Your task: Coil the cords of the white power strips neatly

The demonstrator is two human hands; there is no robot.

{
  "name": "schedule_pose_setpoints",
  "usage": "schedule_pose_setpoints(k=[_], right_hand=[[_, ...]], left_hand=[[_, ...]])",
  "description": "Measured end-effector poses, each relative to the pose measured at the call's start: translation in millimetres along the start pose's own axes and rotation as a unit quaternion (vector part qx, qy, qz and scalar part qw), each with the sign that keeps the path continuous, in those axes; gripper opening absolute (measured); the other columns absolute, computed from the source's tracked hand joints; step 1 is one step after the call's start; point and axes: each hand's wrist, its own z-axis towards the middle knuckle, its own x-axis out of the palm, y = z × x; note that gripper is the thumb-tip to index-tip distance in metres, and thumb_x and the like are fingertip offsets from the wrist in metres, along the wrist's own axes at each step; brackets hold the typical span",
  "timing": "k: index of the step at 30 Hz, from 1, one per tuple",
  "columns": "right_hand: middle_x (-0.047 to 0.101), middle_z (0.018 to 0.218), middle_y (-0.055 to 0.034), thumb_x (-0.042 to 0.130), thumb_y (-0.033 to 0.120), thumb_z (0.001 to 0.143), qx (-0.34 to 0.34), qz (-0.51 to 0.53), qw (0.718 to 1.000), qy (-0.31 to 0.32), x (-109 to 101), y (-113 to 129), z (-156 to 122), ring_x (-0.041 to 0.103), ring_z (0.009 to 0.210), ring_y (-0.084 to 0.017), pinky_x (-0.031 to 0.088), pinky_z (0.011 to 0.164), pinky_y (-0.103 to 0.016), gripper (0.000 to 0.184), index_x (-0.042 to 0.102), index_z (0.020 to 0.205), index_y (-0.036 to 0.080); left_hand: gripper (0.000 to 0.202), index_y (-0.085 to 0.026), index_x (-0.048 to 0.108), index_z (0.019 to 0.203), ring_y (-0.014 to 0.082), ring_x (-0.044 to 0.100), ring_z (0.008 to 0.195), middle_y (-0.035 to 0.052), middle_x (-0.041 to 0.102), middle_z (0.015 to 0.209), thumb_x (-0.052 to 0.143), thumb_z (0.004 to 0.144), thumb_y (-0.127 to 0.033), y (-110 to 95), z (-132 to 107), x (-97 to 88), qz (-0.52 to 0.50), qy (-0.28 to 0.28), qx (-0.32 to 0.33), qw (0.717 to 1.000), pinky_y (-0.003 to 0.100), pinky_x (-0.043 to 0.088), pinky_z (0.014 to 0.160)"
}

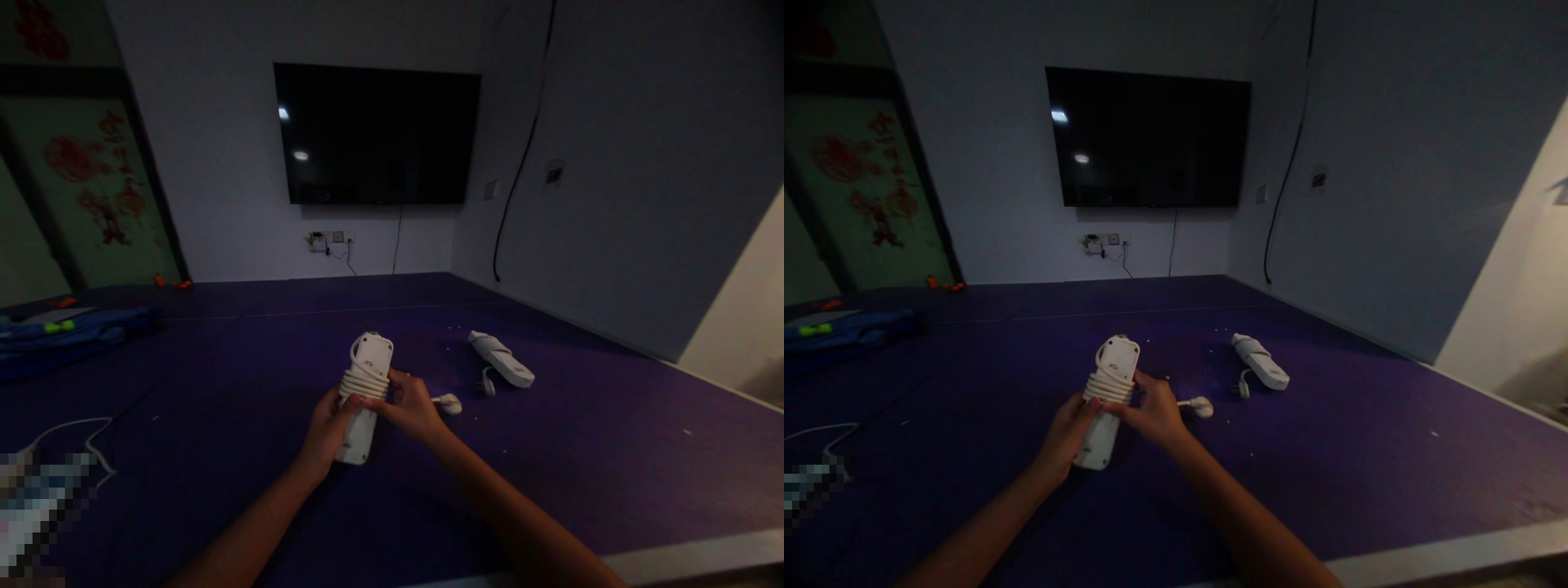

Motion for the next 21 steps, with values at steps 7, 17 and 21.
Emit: schedule_pose_setpoints(k=[7,17,21], right_hand=[[0.068,0.079,-0.0038,0.064,0.049,0.072,0.032,-0.043,0.999,0.011,-10,0,1,0.060,0.068,-0.016,0.047,0.060,-0.027,0.057,0.059,0.116,0.014],[0.060,0.110,-0.0084,0.072,0.050,0.063,0.025,0.163,0.986,0.018,4,-17,2,0.059,0.071,-0.014,0.046,0.056,-0.024,0.086,0.038,0.136,0.022],[0.054,0.123,-0.0090,0.076,0.049,0.058,-0.004,0.254,0.964,0.079,12,-6,2,0.057,0.095,-0.021,0.050,0.062,-0.026,0.088,0.040,0.134,0.024]], left_hand=[[0.045,-0.010,0.066,0.083,0.0168,0.062,0.051,0.0074,0.069,0.066,0.067,0.067,-0.052,2,6,-4.0,-0.099,-0.019,-0.097,0.990,0.024,0.046,0.046],[0.052,-0.008,0.063,0.091,0.0163,0.062,0.043,0.0071,0.068,0.062,0.036,0.087,-0.053,-10,-2,-5.6,-0.210,0.095,-0.219,0.948,0.022,0.046,0.037],[0.053,-0.008,0.062,0.085,0.0166,0.061,0.040,0.0071,0.067,0.060,0.033,0.087,-0.053,-6,-2,-7.8,-0.233,0.113,-0.241,0.935,0.023,0.047,0.035]])
